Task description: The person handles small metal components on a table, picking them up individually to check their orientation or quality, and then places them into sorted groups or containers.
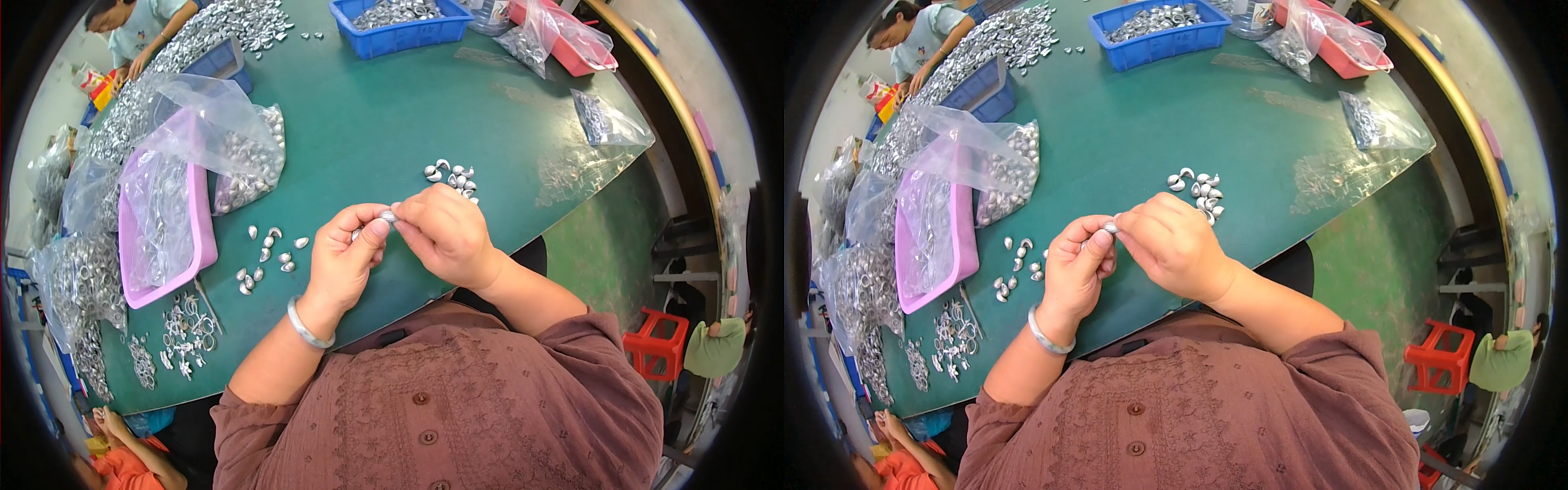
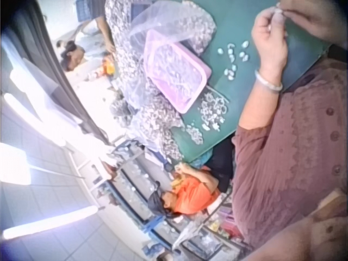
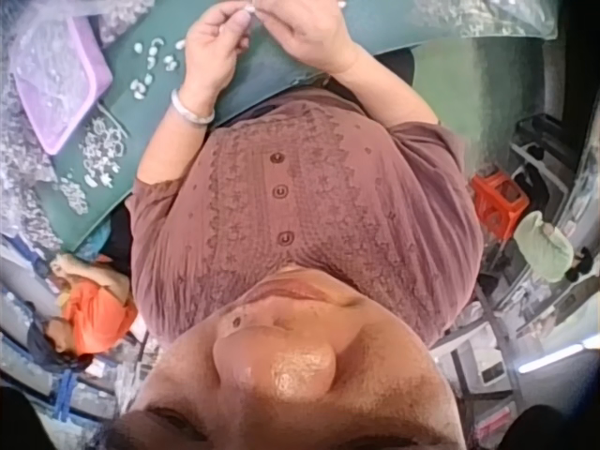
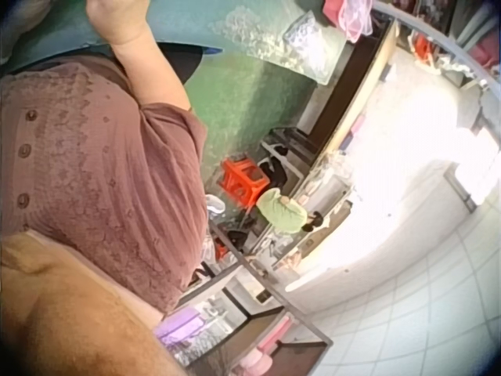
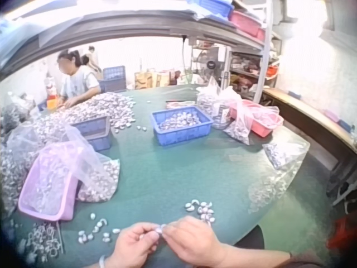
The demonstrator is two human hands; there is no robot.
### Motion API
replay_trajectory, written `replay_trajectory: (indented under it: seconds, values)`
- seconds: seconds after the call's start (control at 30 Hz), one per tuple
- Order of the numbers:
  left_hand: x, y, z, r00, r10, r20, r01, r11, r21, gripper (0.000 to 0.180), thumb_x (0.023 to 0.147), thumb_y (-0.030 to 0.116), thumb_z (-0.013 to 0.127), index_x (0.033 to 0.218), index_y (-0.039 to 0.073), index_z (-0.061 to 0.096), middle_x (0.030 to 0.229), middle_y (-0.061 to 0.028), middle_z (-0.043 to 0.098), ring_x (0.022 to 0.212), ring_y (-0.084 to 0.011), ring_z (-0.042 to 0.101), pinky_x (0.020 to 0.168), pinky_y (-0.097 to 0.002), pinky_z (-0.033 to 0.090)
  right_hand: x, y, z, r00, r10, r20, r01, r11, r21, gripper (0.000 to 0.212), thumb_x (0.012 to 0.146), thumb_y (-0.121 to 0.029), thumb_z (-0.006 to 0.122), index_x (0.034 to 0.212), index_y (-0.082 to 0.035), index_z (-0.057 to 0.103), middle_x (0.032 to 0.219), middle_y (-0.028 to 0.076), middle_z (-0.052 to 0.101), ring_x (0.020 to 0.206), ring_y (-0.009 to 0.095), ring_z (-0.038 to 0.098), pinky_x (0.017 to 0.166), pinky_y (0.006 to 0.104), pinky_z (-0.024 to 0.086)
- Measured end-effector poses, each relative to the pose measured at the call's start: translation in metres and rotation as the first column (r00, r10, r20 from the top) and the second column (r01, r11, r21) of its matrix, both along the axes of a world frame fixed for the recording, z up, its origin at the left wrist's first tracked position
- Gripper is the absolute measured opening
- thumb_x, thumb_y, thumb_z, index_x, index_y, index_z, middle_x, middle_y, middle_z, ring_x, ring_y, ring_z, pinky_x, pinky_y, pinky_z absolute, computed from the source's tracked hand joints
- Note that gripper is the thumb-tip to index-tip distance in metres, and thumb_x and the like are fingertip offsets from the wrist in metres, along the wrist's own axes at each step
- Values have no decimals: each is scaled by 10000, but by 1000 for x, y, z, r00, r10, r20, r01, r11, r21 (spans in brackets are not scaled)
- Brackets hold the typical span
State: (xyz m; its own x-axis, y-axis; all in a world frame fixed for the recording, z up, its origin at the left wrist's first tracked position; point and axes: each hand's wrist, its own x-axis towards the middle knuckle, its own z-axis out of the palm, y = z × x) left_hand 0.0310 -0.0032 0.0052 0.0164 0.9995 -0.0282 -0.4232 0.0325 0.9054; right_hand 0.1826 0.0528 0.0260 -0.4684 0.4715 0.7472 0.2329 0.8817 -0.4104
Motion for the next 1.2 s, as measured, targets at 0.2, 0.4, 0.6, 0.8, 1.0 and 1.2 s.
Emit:
replay_trajectory:
  seconds: [0.2,0.4,0.6,0.8,1.0,1.2]
  values:
    - [-3,3,0,996,-33,83,33,999,-1,177,862,151,548,1003,44,557,681,9,489,559,-60,415,476,-184,326,12,17,4,996,-86,-15,83,986,-146,189,668,-2,643,841,-23,571,774,99,589,658,269,554,598,340,451]
    - [-6,4,-4,982,-132,135,126,991,53,206,863,165,545,1031,46,542,715,-6,491,587,-75,428,499,-201,342,31,42,-4,979,-173,106,189,968,-163,88,723,-7,576,810,-17,573,797,99,577,769,279,547,679,349,447]
    - [-8,4,-5,953,-232,197,218,972,88,211,868,159,532,1044,42,533,771,-22,498,630,-90,445,535,-216,370,40,51,-9,952,-203,227,252,944,-213,85,730,-15,562,810,-36,584,835,95,565,809,280,525,725,352,434]
    - [-10,6,-7,944,-256,210,245,966,78,196,876,157,516,1037,46,527,781,-26,501,641,-100,458,544,-218,383,40,53,-8,886,-134,443,249,945,-213,161,721,-95,605,876,-50,612,917,77,550,896,273,482,793,361,400]
    - [-10,9,-2,897,-239,373,264,964,-16,206,891,162,469,1066,57,497,853,-73,529,663,-130,496,542,-224,411,38,55,-10,825,-160,542,314,927,-204,202,715,-125,620,906,-59,620,970,72,537,963,265,456,837,375,364]
    - [-14,11,-5,824,-211,526,287,956,-66,238,871,178,483,1037,9,507,949,-125,557,738,-179,548,560,-247,451,32,58,-15,790,-238,564,362,925,-117,206,715,-145,618,900,-54,620,966,71,540,973,267,450,841,384,354]
